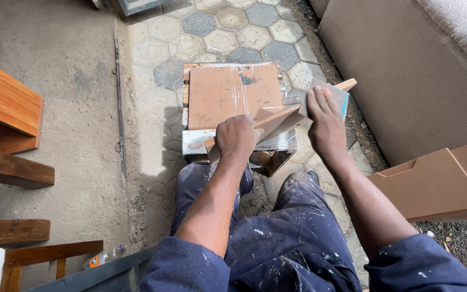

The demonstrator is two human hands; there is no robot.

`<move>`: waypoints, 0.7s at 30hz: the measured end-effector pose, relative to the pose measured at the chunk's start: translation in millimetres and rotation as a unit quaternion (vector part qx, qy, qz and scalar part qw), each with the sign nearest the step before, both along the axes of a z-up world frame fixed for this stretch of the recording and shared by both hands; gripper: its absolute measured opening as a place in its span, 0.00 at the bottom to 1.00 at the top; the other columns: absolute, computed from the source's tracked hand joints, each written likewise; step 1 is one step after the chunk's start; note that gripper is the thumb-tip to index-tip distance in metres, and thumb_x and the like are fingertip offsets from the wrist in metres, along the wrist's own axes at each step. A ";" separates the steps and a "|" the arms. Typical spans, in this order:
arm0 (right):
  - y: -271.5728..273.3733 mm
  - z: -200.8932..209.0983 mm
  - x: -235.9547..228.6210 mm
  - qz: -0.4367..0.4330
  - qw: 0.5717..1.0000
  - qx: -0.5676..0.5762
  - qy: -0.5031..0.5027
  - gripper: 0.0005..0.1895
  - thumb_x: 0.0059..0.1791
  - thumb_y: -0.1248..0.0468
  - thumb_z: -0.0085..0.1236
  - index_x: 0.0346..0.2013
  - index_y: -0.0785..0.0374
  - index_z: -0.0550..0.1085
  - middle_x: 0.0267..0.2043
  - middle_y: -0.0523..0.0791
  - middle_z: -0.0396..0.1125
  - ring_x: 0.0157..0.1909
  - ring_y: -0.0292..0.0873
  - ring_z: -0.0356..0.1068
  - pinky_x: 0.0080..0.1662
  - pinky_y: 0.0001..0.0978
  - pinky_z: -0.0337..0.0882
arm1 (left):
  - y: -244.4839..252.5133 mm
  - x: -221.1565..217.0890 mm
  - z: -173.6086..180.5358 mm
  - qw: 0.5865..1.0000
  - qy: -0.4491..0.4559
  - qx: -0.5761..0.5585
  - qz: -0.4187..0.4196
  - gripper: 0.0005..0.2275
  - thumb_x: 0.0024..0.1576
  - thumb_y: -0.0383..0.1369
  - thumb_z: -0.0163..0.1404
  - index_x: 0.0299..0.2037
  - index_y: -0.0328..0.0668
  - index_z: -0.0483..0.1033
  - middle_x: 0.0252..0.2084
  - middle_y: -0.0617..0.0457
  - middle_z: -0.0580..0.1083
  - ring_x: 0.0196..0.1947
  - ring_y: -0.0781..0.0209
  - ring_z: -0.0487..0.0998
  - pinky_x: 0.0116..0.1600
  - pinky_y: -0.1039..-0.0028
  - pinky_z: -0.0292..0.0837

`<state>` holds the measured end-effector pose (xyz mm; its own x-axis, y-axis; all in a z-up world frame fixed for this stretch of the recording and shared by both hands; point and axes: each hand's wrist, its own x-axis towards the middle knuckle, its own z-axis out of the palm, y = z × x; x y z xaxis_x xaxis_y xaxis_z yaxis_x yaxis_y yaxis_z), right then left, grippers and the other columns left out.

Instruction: The person sands a rectangular wooden board using a sanding block, working on the flat face and edges. The board is repositioned and flipped to sand different sides and edges. The person continues sanding until the end of the clip.

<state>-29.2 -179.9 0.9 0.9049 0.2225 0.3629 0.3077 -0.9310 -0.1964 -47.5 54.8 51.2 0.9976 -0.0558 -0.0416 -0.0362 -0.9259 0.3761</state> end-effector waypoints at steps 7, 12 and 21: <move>66.5 -54.1 -54.5 0.043 0.975 0.216 0.040 0.37 0.50 0.79 0.36 0.76 0.64 0.50 0.79 0.58 0.39 0.78 0.60 0.40 0.74 0.50 0.41 | -24.5 3.9 -30.2 0.999 0.020 -0.013 0.034 0.10 0.57 0.36 0.51 0.36 0.40 0.83 0.32 0.42 0.81 0.41 0.42 0.85 0.46 0.53 0.81; 70.0 -64.5 -62.5 0.026 0.980 0.188 -0.055 0.53 0.38 0.81 0.51 0.77 0.62 0.46 0.80 0.56 0.38 0.79 0.62 0.37 0.75 0.53 0.43 | -18.6 12.1 -46.5 1.000 0.007 -0.002 -0.009 0.07 0.56 0.32 0.53 0.37 0.38 0.82 0.32 0.41 0.80 0.39 0.41 0.85 0.43 0.53 0.81; -5.4 -23.3 13.8 -0.012 0.997 -0.073 0.021 0.45 0.44 0.77 0.38 0.76 0.47 0.55 0.78 0.41 0.52 0.77 0.48 0.48 0.68 0.51 0.56 | -12.8 -6.1 -29.5 1.000 0.024 -0.002 -0.015 0.07 0.58 0.30 0.52 0.40 0.37 0.82 0.34 0.39 0.80 0.39 0.41 0.85 0.42 0.55 0.82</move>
<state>-15.4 -185.3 -22.4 0.9244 0.2477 0.2902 0.2790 -0.9576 -0.0715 -53.6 41.9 21.7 0.9923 -0.0850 -0.0897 -0.0446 -0.9231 0.3819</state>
